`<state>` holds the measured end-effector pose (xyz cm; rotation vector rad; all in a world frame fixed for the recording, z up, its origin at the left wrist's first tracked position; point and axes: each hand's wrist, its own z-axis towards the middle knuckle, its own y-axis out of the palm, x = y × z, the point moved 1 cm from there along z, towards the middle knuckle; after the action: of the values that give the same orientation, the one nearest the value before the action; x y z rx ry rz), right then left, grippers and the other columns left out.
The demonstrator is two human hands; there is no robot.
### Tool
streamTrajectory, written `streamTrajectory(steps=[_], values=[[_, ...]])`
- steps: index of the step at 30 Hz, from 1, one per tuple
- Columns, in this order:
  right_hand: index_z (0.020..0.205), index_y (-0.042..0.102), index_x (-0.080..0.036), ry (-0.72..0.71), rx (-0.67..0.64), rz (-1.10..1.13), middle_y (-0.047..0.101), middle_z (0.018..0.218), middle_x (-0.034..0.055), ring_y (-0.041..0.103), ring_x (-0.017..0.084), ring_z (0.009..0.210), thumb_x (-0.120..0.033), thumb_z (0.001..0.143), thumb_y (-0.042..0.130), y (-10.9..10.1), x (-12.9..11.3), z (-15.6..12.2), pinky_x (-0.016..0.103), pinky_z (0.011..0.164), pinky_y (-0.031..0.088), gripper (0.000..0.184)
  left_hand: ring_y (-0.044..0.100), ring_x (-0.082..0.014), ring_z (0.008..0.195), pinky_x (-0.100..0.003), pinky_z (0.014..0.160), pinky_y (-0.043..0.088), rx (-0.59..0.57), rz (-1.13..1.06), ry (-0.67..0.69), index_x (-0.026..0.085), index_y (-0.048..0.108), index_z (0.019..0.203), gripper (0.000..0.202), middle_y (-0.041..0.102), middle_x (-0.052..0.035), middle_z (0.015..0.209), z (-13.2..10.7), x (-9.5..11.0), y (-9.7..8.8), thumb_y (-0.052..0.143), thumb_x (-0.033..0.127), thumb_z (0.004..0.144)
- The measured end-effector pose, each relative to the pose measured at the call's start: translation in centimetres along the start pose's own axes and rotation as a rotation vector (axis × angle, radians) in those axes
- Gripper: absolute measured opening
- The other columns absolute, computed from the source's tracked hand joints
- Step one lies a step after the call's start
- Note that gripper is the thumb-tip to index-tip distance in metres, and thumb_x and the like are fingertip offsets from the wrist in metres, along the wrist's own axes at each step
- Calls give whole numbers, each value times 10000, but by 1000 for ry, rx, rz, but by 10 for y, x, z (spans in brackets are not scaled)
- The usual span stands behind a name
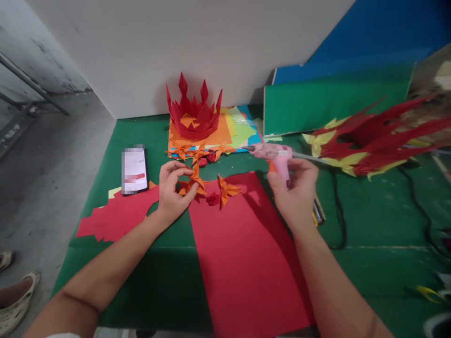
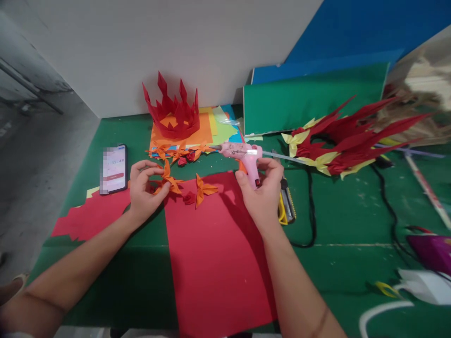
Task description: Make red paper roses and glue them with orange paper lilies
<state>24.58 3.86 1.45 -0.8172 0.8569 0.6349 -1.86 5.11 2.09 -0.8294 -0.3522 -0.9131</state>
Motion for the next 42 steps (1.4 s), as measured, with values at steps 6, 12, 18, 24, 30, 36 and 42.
streamTrajectory(steps=[6, 12, 18, 24, 30, 36, 42], values=[[1033, 460, -227, 137, -106, 107, 573, 974, 40, 599, 190, 827, -380, 642, 720, 6, -13, -7, 333, 690, 502, 493, 599, -196, 991, -347, 772, 540, -29, -72, 36, 203, 551, 873, 182, 619, -53, 1028, 1, 4, 0, 618, 118, 726], [755, 524, -209, 60, -303, -65, 507, 694, -17, 488, 150, 627, -405, 698, 649, 5, -29, -11, 283, 565, 410, 239, 621, -158, 835, -304, 716, 528, -70, -219, -5, 192, 549, 897, 173, 637, -42, 913, -5, -1, 4, 606, 146, 739], [607, 330, -233, -101, -237, -264, 344, 560, -61, 359, 117, 517, -522, 656, 676, 8, -33, -18, 255, 485, 306, 454, 630, -181, 880, -361, 807, 525, -110, -194, 92, 206, 585, 940, 188, 663, -39, 890, -4, 0, 3, 610, 157, 760], [630, 383, -232, -111, -222, -373, 391, 542, -52, 379, 125, 494, -585, 662, 645, 10, -28, -21, 257, 470, 279, 440, 639, -182, 930, -380, 863, 525, -169, -251, 93, 202, 582, 954, 210, 676, -51, 915, -4, 3, 5, 579, 111, 764], [698, 471, -226, -89, -280, -400, 503, 565, -32, 451, 139, 493, -540, 678, 626, 11, -27, -23, 251, 466, 290, 350, 647, -194, 964, -368, 845, 531, -233, -293, 75, 195, 592, 979, 231, 685, -83, 994, -5, 4, 6, 588, 119, 760], [686, 454, -233, -90, -297, -432, 450, 510, -48, 418, 137, 452, -530, 683, 611, 11, -26, -23, 255, 452, 275, 336, 643, -196, 955, -387, 856, 525, -239, -305, 63, 203, 600, 979, 216, 680, -76, 962, -4, 5, 6, 588, 136, 774], [641, 405, -239, -123, -274, -440, 405, 494, -48, 393, 135, 448, -501, 694, 566, 10, -26, -22, 257, 449, 268, 312, 642, -197, 956, -393, 872, 524, -233, -330, 53, 210, 603, 987, 226, 686, -69, 963, -5, 4, 6, 591, 136, 774]])
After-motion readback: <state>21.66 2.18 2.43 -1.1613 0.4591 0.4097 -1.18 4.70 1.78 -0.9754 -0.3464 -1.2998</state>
